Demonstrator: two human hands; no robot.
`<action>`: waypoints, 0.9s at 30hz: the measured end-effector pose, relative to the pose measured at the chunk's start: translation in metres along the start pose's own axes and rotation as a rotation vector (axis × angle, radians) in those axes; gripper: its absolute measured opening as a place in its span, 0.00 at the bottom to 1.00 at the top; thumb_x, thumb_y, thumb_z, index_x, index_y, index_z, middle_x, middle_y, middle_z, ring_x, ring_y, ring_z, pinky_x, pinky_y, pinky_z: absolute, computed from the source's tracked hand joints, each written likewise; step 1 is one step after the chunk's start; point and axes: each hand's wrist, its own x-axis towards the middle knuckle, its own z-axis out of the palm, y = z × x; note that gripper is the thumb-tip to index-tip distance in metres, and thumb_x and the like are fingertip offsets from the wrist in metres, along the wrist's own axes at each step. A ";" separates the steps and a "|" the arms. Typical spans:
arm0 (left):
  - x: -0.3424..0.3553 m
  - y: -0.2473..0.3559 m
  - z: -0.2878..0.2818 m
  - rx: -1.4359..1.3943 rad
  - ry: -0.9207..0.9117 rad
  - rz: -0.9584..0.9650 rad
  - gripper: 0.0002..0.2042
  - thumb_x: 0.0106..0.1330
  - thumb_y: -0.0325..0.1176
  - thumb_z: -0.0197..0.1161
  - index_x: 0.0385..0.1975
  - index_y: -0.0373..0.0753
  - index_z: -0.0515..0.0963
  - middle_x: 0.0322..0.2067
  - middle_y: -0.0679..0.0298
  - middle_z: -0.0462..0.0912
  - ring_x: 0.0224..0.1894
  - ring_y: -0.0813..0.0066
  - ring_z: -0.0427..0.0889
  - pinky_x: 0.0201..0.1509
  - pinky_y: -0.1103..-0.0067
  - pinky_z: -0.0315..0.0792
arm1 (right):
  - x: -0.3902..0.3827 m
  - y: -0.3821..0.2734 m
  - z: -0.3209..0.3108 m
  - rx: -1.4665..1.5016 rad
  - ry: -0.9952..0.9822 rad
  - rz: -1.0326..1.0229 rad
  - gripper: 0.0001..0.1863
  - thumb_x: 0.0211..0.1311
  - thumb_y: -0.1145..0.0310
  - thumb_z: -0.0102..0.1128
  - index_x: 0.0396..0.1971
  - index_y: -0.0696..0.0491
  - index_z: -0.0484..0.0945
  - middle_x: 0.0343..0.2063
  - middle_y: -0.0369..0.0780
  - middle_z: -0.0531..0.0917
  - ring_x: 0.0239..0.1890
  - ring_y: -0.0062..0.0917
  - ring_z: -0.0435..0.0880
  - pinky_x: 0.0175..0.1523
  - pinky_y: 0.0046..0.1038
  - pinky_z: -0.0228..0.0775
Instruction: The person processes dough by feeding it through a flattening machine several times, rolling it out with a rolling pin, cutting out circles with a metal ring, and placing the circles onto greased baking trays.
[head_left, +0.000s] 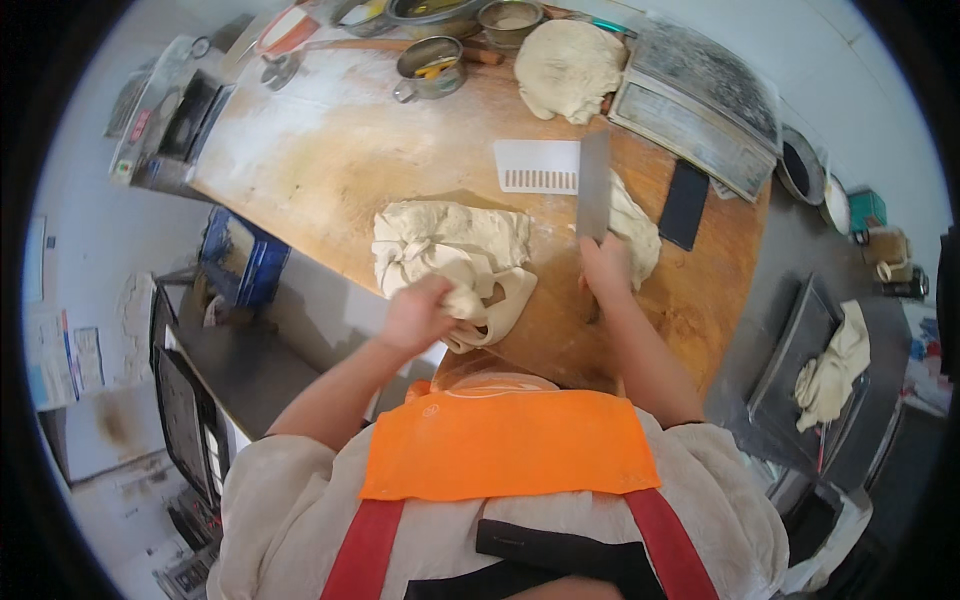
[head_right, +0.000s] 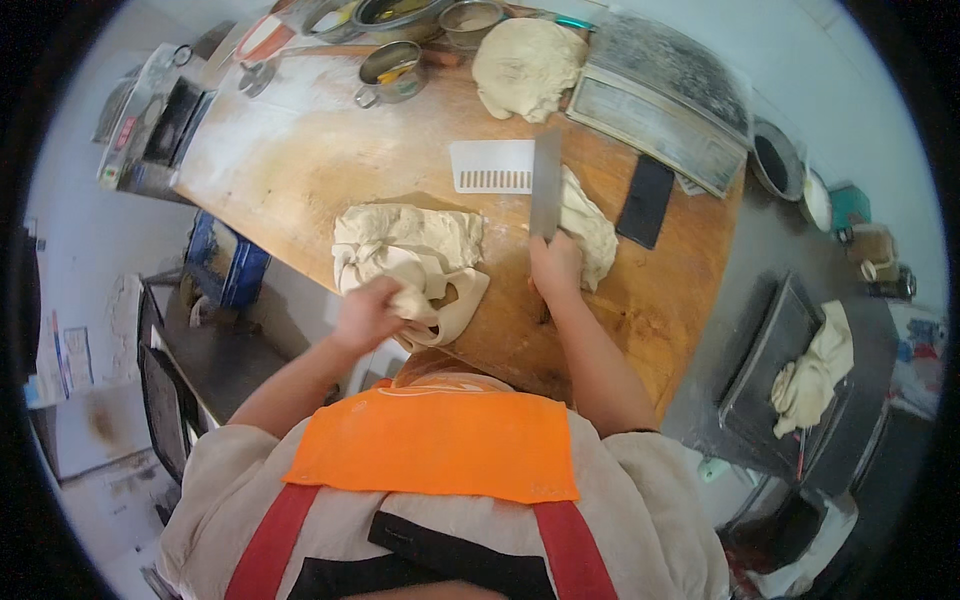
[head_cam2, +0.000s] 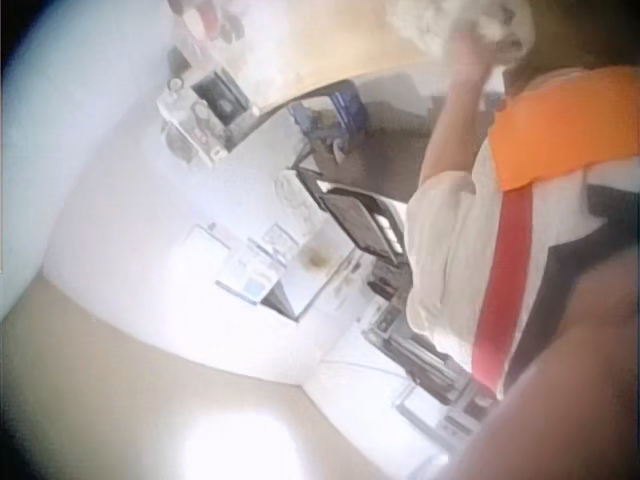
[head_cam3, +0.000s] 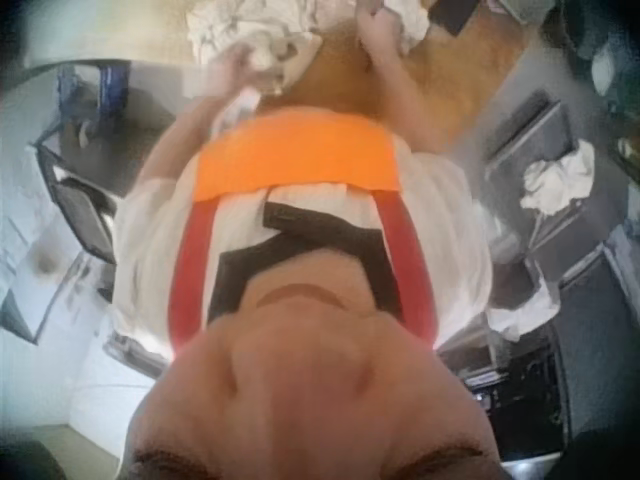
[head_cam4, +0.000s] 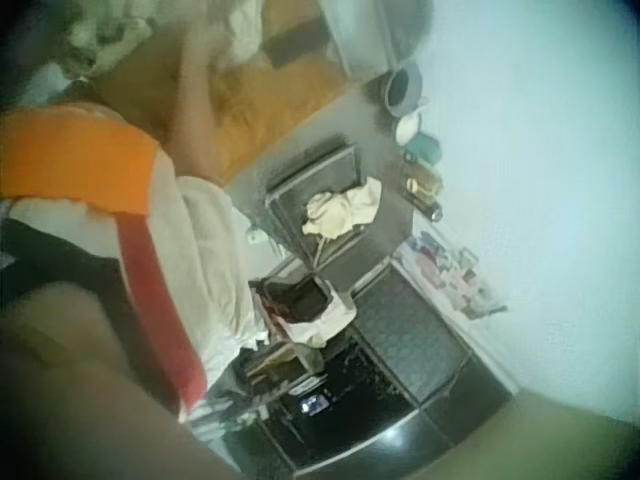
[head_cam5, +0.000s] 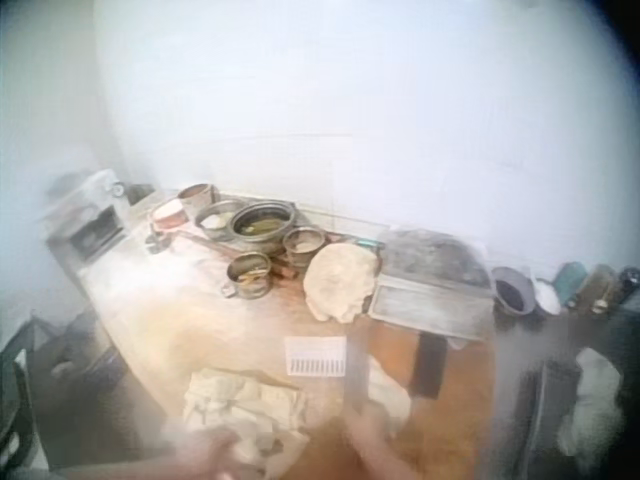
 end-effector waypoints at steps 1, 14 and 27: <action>0.000 0.002 0.019 0.075 0.081 0.094 0.16 0.46 0.31 0.70 0.36 0.41 0.76 0.33 0.57 0.80 0.35 0.55 0.81 0.39 0.68 0.77 | -0.010 0.003 -0.001 0.062 -0.033 -0.030 0.16 0.59 0.65 0.54 0.33 0.66 0.75 0.16 0.47 0.77 0.11 0.32 0.76 0.19 0.32 0.69; 0.050 0.004 0.053 0.133 -0.094 0.215 0.20 0.48 0.40 0.69 0.38 0.38 0.73 0.36 0.59 0.77 0.38 0.57 0.79 0.40 0.66 0.74 | -0.113 0.084 -0.106 -0.785 0.577 -0.255 0.16 0.56 0.67 0.62 0.42 0.59 0.74 0.30 0.49 0.81 0.32 0.45 0.80 0.38 0.42 0.72; -0.120 -0.199 -0.092 -0.694 0.150 -0.371 0.20 0.60 0.27 0.62 0.52 0.28 0.71 0.47 0.52 0.79 0.46 0.71 0.81 0.49 0.76 0.75 | -0.123 0.019 0.191 -0.466 0.174 -0.517 0.68 0.34 0.56 0.79 0.68 0.60 0.35 0.65 0.67 0.39 0.68 0.61 0.37 0.70 0.50 0.33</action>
